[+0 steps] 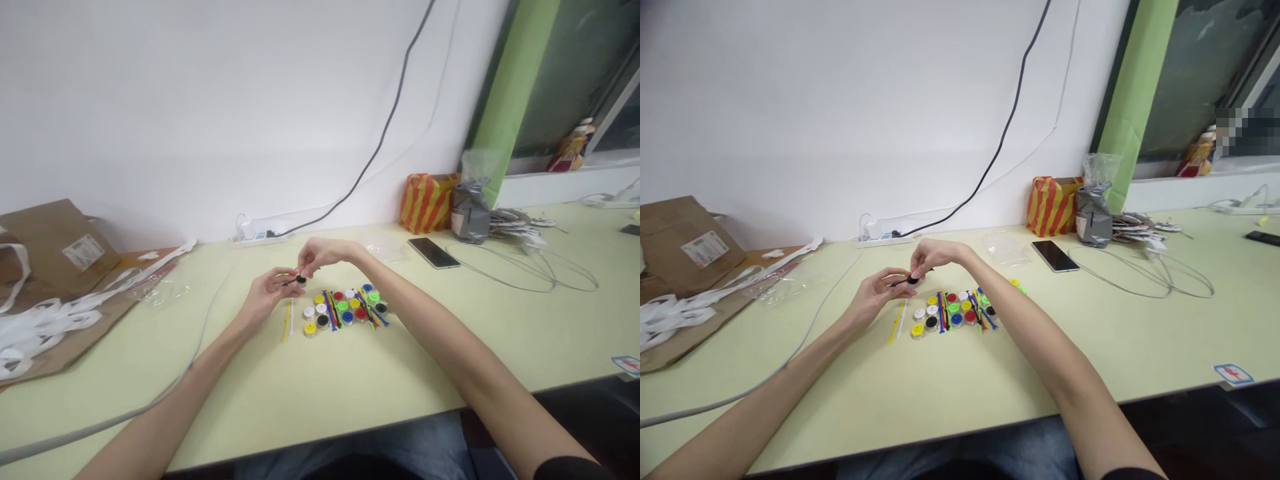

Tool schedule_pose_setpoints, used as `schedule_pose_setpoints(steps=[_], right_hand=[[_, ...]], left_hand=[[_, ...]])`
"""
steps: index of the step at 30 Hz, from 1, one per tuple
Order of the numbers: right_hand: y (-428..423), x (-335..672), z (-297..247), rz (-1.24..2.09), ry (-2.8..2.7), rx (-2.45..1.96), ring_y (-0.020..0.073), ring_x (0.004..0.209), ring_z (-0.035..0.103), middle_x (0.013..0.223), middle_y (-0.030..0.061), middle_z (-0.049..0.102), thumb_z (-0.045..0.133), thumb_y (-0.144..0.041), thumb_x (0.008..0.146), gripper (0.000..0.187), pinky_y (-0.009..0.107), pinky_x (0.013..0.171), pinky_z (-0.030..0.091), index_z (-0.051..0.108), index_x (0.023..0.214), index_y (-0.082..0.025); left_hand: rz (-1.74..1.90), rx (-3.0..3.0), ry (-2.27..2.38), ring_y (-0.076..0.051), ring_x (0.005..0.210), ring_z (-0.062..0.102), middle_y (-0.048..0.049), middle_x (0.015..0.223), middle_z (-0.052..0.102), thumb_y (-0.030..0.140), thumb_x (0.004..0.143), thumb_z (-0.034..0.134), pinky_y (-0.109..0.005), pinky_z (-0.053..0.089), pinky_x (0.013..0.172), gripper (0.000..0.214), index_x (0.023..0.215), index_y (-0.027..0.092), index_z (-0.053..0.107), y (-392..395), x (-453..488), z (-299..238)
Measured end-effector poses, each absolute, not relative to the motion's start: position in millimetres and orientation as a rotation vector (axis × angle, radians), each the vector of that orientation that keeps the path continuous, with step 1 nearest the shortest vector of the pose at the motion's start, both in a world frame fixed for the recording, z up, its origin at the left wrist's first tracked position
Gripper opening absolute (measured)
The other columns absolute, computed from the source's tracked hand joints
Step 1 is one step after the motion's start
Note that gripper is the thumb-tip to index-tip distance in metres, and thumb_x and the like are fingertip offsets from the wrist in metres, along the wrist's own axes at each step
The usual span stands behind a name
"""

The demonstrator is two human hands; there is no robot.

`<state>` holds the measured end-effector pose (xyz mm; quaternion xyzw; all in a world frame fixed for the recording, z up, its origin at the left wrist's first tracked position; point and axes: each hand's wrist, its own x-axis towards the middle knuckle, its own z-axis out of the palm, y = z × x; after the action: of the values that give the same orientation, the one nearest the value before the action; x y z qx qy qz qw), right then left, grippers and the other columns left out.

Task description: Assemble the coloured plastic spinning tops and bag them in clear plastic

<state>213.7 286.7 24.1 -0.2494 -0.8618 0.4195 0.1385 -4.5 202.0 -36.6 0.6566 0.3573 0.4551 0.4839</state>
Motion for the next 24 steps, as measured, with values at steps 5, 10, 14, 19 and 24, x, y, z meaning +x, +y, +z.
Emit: schedule_pose_setpoints(steps=[5, 10, 14, 19, 24], right_hand=[[303, 245, -2, 1.276, -2.284, -0.859, 0.0133, 0.071, 0.063, 0.075, 0.0056, 0.073, 0.083, -0.036, 0.068, 0.030, 0.023, 0.068, 0.047, 0.078, 0.084, -0.012], [305, 230, -27, 1.224, -2.287, -0.983, 0.0133, 0.071, 0.062, 0.074, 0.0041, 0.072, 0.079, -0.027, 0.072, 0.017, 0.024, 0.067, 0.047, 0.076, 0.081, -0.013], [305, 213, -31, 0.991, -2.325, -1.087, 0.0130, 0.067, 0.057, 0.072, 0.0030, 0.068, 0.079, -0.020, 0.073, 0.013, 0.025, 0.064, 0.043, 0.069, 0.075, -0.012], [287, 212, 9, 0.493, -2.349, -1.154, 0.0124, 0.067, 0.047, 0.073, 0.0012, 0.059, 0.080, -0.027, 0.078, 0.027, 0.025, 0.060, 0.033, 0.055, 0.073, -0.016], [217, 193, 73, 0.534, -2.523, -0.598, 0.0120, 0.068, 0.047, 0.074, -0.0009, 0.055, 0.067, -0.038, 0.090, 0.027, 0.024, 0.060, 0.033, 0.054, 0.077, -0.018]], left_hand=[[1.253, 1.683, 0.974, -0.018, 0.066, 0.065, -0.0091, 0.088, 0.072, 0.038, 0.083, 0.073, -0.032, 0.054, 0.067, 0.025, 0.093, 0.016, 0.067, 211, -8, -40], [1.343, 1.715, 1.132, -0.013, 0.058, 0.055, -0.0045, 0.076, 0.066, 0.024, 0.077, 0.061, -0.026, 0.045, 0.057, 0.011, 0.081, 0.017, 0.068, 215, -18, -36], [1.337, 1.739, 1.152, -0.014, 0.057, 0.054, -0.0042, 0.074, 0.064, 0.023, 0.073, 0.057, -0.026, 0.044, 0.057, 0.014, 0.079, 0.017, 0.068, 216, -22, -35], [1.322, 1.804, 1.206, -0.014, 0.055, 0.051, -0.0036, 0.073, 0.064, 0.026, 0.073, 0.054, -0.026, 0.041, 0.054, 0.016, 0.078, 0.018, 0.067, 217, -24, -34], [1.191, 2.049, 1.306, -0.021, 0.061, 0.051, -0.0016, 0.058, 0.053, 0.026, 0.068, 0.067, -0.031, 0.038, 0.058, 0.008, 0.063, 0.021, 0.063, 216, -31, -31]])
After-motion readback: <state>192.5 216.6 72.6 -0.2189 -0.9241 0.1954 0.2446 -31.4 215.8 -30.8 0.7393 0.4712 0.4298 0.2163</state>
